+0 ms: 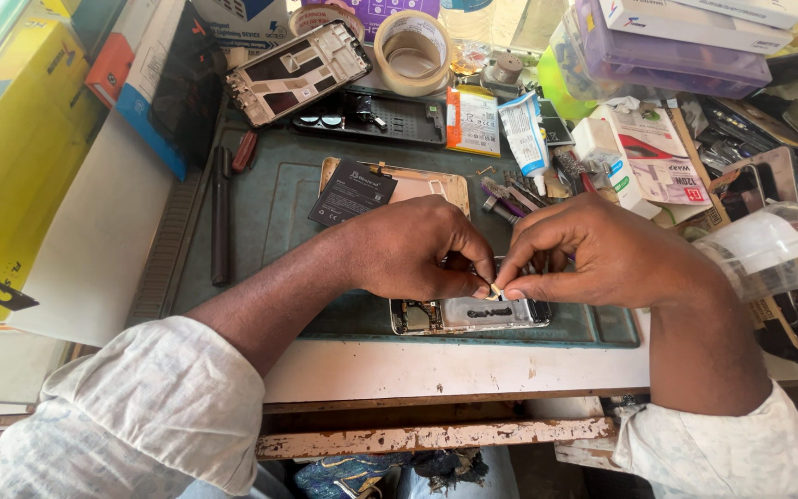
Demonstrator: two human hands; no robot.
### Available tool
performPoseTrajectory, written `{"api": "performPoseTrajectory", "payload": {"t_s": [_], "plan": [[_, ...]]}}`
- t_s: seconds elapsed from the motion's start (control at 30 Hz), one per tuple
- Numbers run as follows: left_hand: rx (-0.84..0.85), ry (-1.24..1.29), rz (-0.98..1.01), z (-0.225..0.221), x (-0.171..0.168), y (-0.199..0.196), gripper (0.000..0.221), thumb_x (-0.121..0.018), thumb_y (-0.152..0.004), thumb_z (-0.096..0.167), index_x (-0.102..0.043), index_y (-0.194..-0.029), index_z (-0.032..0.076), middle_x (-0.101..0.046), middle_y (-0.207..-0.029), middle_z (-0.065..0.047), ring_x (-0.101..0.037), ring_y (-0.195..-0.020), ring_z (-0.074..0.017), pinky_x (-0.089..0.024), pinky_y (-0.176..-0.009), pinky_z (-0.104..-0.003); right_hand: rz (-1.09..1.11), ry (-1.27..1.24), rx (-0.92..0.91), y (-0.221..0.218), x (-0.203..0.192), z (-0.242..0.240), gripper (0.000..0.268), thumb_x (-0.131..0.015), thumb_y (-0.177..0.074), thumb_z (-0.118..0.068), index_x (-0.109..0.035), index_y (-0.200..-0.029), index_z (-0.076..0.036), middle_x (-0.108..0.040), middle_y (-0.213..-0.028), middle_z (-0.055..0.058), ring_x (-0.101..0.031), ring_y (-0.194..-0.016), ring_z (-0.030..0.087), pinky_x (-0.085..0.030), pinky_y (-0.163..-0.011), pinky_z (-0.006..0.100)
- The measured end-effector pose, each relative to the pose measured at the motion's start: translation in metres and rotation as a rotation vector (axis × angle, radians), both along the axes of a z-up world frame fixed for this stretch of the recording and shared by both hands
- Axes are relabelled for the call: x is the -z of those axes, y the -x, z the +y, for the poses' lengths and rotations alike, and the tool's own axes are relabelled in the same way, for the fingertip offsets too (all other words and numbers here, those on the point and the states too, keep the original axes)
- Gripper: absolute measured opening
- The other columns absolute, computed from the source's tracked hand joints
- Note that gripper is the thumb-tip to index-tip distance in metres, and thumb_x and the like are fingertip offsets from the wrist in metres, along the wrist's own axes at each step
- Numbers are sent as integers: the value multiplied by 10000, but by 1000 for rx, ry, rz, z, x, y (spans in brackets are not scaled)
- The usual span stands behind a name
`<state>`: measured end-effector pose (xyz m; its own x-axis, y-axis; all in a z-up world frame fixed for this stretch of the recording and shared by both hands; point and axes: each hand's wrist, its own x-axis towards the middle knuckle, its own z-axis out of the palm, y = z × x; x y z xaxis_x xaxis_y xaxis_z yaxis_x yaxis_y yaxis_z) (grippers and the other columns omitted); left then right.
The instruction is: The person is repairing a disassembled smartphone on a cluttered workbench. They use a small tool to carefully pry and lift a ribbon cable or connector from the motherboard, then use a flat metal tool to adjust components within the phone's chassis.
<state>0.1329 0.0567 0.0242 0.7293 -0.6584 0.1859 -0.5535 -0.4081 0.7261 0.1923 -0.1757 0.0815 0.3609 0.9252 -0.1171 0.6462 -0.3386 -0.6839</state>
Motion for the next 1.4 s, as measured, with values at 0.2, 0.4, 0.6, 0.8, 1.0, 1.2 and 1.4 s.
{"api": "performPoseTrajectory", "payload": {"t_s": [0.2, 0.4, 0.6, 0.8, 1.0, 1.2, 1.4], "plan": [[-11, -33, -8, -1, -1, 1, 145, -765, -892, 243, -802, -999, 152, -790, -825, -4, -749, -735, -115, -592, -697, -300, -76, 60, 60, 1, 0, 3, 151, -842, -770, -182, -824, -869, -69, -793, -778, 19, -731, -696, 111, -578, -636, 285], [8, -7, -24, 0, 0, 0, 150, -765, -890, 240, -803, -1009, 157, -790, -827, -2, -743, -723, -118, -587, -687, -309, -47, 95, 65, -3, 2, 3, 146, -826, -801, -184, -817, -875, -59, -786, -777, 30, -720, -697, 118, -568, -636, 291], [-7, 4, -14, 1, -1, -1, 140, -769, -880, 226, -806, -995, 156, -801, -848, -11, -763, -758, -121, -598, -715, -306, -44, 45, 10, -4, 4, 1, 148, -812, -827, -169, -820, -922, -55, -791, -830, 35, -737, -748, 118, -575, -677, 288], [-11, -2, -37, 2, 0, -1, 131, -777, -873, 216, -805, -978, 144, -799, -854, -26, -767, -768, -149, -594, -727, -324, -34, 2, -30, -4, 5, 0, 152, -800, -844, -163, -815, -944, -49, -796, -850, 34, -747, -765, 122, -583, -693, 290], [-17, 3, -57, 1, 0, 0, 131, -782, -874, 224, -800, -972, 139, -797, -846, -33, -766, -774, -159, -584, -729, -335, -31, 59, 49, -3, 7, 0, 124, -788, -837, -164, -800, -867, -44, -763, -741, 16, -659, -611, 89, -525, -548, 267], [-14, 22, -48, 3, 1, -3, 121, -781, -864, 211, -804, -969, 154, -804, -864, -8, -775, -784, -145, -602, -738, -320, -14, 32, 47, -3, 11, 0, 124, -779, -860, -168, -795, -881, -47, -740, -738, 2, -634, -610, 56, -520, -538, 237], [-2, 22, -100, 2, 1, -2, 117, -783, -868, 189, -803, -976, 147, -803, -885, -16, -773, -813, -148, -595, -760, -323, -34, 2, -13, -6, 12, -1, 132, -769, -877, -160, -785, -895, -30, -768, -787, 28, -682, -698, 100, -551, -637, 277]]}}
